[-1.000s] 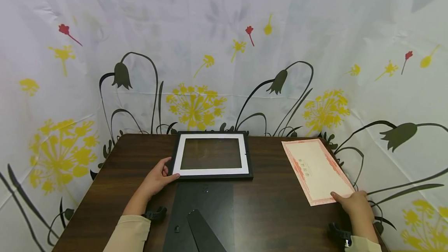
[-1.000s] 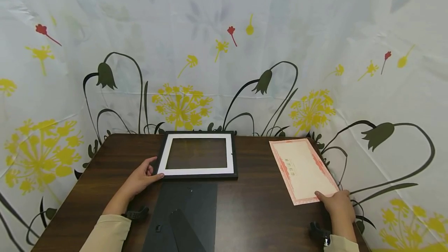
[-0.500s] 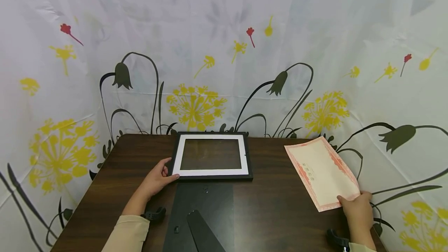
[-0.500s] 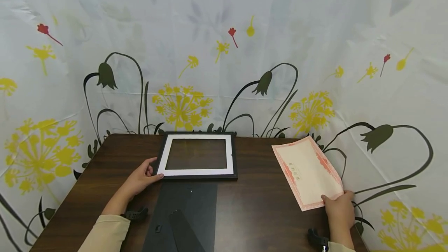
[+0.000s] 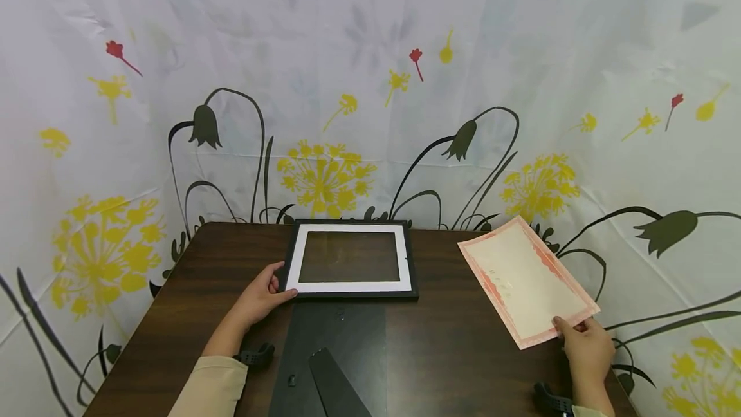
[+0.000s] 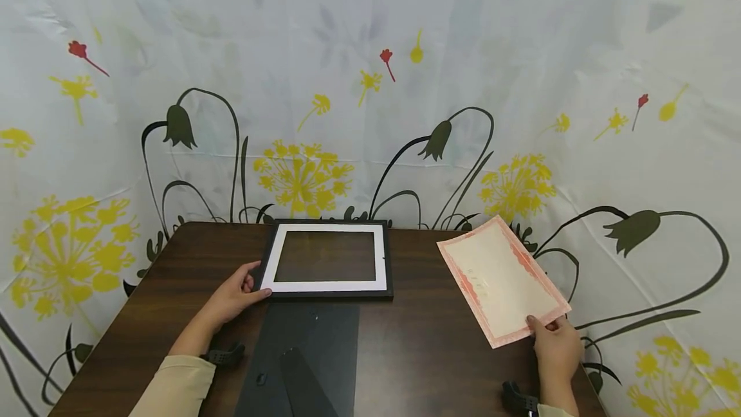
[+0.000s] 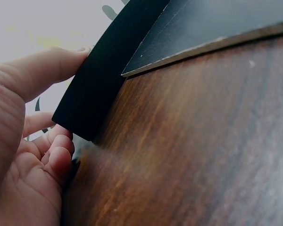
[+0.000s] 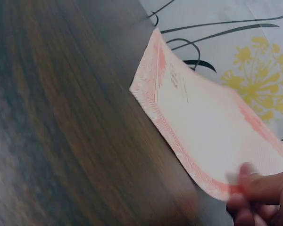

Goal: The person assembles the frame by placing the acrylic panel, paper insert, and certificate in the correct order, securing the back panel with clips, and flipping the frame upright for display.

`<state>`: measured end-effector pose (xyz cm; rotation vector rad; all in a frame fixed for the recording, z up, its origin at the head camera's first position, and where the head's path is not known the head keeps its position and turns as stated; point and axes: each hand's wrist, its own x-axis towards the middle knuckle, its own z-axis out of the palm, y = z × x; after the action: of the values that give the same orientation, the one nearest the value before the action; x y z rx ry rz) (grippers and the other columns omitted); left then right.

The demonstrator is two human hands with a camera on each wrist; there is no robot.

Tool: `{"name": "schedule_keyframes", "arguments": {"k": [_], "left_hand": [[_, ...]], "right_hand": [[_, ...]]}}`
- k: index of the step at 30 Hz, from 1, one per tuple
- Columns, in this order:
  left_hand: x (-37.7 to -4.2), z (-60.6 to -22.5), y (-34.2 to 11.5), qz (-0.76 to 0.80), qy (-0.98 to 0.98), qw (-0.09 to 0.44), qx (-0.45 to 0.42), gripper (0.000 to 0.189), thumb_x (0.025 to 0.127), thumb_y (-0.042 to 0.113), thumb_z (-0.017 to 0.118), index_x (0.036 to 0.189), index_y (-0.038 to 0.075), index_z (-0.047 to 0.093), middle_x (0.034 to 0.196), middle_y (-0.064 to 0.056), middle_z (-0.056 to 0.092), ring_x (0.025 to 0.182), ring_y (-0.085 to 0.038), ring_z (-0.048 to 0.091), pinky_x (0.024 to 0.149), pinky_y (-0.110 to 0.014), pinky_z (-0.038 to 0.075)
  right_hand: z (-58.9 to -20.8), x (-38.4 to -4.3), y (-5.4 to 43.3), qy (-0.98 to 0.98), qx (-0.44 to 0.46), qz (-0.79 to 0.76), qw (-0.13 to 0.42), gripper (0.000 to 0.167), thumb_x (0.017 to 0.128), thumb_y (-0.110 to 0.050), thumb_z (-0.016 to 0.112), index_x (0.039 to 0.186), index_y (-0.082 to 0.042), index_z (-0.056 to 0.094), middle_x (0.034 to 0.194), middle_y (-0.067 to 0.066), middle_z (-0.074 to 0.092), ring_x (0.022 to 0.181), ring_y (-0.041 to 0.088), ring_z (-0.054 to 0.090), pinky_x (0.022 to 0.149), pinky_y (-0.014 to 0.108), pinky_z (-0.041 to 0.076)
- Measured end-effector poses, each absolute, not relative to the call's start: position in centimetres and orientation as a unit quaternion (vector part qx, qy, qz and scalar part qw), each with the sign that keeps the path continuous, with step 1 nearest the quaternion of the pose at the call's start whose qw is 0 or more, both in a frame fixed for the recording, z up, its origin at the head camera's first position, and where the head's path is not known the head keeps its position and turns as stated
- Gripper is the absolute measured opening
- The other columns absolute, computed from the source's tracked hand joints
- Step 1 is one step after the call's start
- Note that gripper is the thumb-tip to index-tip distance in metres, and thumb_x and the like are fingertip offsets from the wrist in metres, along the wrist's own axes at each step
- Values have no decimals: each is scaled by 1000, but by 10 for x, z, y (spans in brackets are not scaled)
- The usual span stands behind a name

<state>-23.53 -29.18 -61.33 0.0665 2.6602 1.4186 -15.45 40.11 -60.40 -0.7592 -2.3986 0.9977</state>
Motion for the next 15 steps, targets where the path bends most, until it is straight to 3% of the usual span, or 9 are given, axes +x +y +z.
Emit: {"name": "schedule_keyframes", "arguments": {"k": [5,15], "left_hand": [[-236,-615,-292,469,881,64,21,94,96,40,85,166,4,35,104,-8,46,95,-21,47,82,-34,41],[-236,-615,-292,467,882,63,25,93,97,39,84,167,4,34,104,-9,45,95,-22,46,81,-34,40]], "right_hand": [[-601,-158,391,-830,-263,432,233,26,103,-17,75,116,6,77,65,-3,74,49,1,67,48,17,52],[-596,-165,373,-810,-219,458,293,20,106,-17,71,109,1,80,69,-14,73,55,1,70,51,15,53]]}}
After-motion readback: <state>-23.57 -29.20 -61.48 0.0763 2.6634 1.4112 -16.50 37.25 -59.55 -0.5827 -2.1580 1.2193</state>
